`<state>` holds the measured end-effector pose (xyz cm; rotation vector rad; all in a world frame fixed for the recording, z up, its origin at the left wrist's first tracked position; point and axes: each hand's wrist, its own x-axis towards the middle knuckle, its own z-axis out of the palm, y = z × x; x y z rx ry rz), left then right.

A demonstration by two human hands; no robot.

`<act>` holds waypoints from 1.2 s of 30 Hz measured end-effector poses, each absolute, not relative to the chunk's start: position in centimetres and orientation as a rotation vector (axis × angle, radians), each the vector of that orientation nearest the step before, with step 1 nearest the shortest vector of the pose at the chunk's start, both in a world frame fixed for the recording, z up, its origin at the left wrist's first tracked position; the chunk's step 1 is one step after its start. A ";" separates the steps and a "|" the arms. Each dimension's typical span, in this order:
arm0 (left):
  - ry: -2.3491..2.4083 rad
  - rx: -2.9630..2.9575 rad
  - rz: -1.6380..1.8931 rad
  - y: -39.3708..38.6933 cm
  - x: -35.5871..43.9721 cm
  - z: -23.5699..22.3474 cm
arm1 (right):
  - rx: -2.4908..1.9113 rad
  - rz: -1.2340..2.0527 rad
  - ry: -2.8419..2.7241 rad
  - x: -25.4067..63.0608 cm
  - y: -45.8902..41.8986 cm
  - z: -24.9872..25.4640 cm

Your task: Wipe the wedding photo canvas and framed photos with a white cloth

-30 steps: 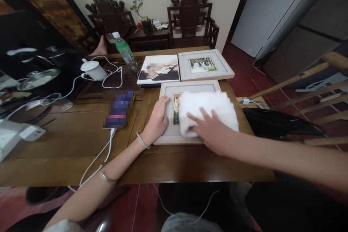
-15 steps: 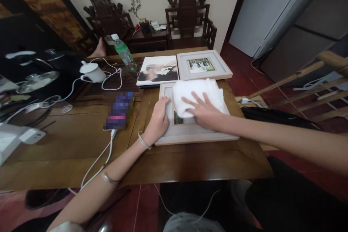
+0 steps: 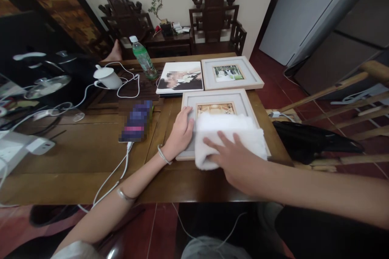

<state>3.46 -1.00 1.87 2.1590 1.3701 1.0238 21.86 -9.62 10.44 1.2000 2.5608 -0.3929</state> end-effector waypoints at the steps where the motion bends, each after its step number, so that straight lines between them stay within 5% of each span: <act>1: 1.384 2.103 1.031 -1.1 3.6 2.1 | 1.151 -0.436 2.558 21.6 -10.4 10.9; 9: 1.316 1.701 1.128 -1.3 3.8 2.5 | 1.047 -0.130 2.777 19.9 -5.5 8.5; 17: 1.339 1.971 1.066 -1.0 3.6 2.2 | 1.358 0.242 2.747 19.5 2.6 6.9; 27: 1.300 2.209 0.990 -1.4 3.1 2.1 | 0.937 -0.020 2.755 21.2 -7.4 8.5; 36: 1.327 2.405 0.817 -1.0 2.8 1.4 | 1.233 0.185 2.596 31.0 -8.6 10.1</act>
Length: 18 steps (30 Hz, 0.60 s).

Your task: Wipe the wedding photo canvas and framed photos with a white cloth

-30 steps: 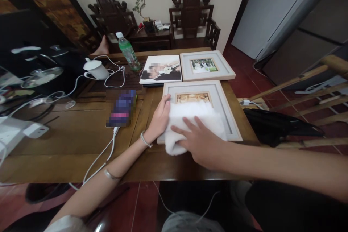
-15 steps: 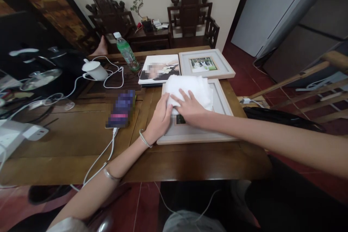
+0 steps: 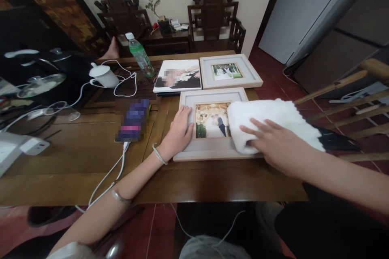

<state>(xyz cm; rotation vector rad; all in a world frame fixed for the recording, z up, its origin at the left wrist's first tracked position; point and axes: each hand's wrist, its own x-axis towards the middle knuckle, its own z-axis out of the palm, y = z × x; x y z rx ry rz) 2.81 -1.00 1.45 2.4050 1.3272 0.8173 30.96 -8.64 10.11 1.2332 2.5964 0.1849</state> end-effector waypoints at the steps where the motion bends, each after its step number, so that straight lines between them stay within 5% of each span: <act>1: 1.319 2.412 0.820 -0.9 2.8 1.4 | 1.249 0.216 2.605 31.6 -8.1 10.1; 11: 1.276 2.395 0.921 -0.5 2.2 1.3 | 1.273 0.578 2.545 32.6 3.4 8.4; 18: 1.287 2.359 0.944 -0.6 2.2 1.4 | 1.370 0.501 2.586 31.4 -4.1 8.3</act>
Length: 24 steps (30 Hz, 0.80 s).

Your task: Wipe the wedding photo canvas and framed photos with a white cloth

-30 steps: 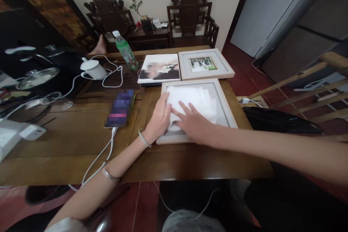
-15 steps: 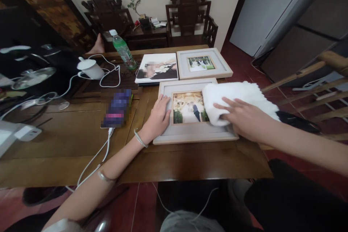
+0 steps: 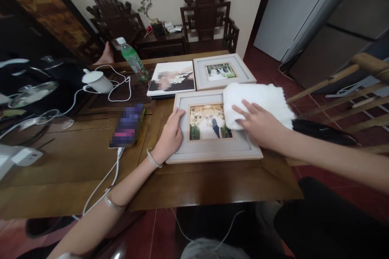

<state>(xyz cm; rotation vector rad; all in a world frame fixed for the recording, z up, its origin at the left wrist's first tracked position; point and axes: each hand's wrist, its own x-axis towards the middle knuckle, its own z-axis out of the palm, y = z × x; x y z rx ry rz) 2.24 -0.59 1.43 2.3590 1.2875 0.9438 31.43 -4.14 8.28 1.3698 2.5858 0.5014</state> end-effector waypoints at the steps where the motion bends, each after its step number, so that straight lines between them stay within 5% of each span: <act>1: 1.291 2.356 0.941 -0.6 2.3 1.5 | 1.381 0.457 2.583 31.2 -5.9 8.5; 11: 1.271 2.366 0.947 -0.6 2.3 1.4 | 1.123 0.044 2.904 27.4 -12.4 8.6; 24: 1.260 2.373 0.953 -0.4 2.2 1.3 | 1.432 0.286 2.676 28.6 4.9 8.0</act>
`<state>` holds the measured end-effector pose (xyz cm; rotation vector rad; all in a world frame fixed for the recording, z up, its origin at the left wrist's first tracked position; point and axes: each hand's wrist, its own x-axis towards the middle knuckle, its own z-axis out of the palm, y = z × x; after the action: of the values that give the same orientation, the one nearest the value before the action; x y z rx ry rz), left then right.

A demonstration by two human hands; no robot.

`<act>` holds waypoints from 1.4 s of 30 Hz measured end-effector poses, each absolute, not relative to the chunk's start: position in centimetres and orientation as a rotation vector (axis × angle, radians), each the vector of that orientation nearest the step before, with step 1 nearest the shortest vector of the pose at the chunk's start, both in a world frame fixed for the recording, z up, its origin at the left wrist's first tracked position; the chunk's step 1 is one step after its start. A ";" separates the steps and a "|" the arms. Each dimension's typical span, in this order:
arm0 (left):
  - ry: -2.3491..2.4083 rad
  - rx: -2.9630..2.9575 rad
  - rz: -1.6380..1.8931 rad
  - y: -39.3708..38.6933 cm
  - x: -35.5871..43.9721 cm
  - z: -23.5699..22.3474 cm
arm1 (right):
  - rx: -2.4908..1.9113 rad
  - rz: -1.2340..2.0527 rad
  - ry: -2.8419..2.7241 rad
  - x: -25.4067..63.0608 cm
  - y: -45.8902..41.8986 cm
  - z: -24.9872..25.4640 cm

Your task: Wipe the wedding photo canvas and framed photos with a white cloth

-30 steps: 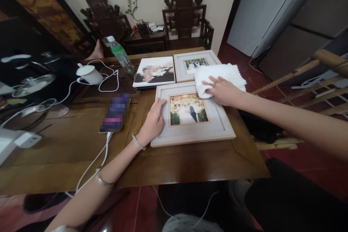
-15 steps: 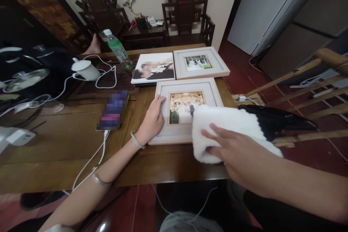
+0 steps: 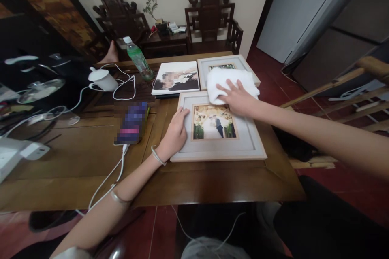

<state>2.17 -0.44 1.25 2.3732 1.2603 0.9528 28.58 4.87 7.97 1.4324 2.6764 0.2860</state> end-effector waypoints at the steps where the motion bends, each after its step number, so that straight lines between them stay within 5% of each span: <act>1: 1.264 2.374 0.950 -0.4 2.2 1.2 | 1.415 0.271 2.662 28.3 4.5 7.7; 7: 1.263 2.400 0.970 -0.4 2.3 1.1 | 1.362 0.183 2.646 25.7 -4.3 7.3; 13: 1.272 2.408 0.969 -0.4 2.3 1.0 | 1.159 -0.327 2.543 23.5 -11.3 12.4; 17: 1.285 2.404 0.949 -0.3 2.2 0.9 | 1.107 -0.394 2.590 22.7 -10.3 12.2; 29: 1.274 2.382 0.969 -0.4 2.3 1.1 | 1.518 0.173 2.719 26.6 5.1 7.1; 42: 1.362 2.181 1.000 -0.7 3.2 1.9 | 0.975 -0.477 2.583 20.5 -9.6 12.4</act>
<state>3.18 -0.68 1.90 2.1806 1.3619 0.9996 20.53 -9.62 12.40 0.9754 2.5826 -0.4769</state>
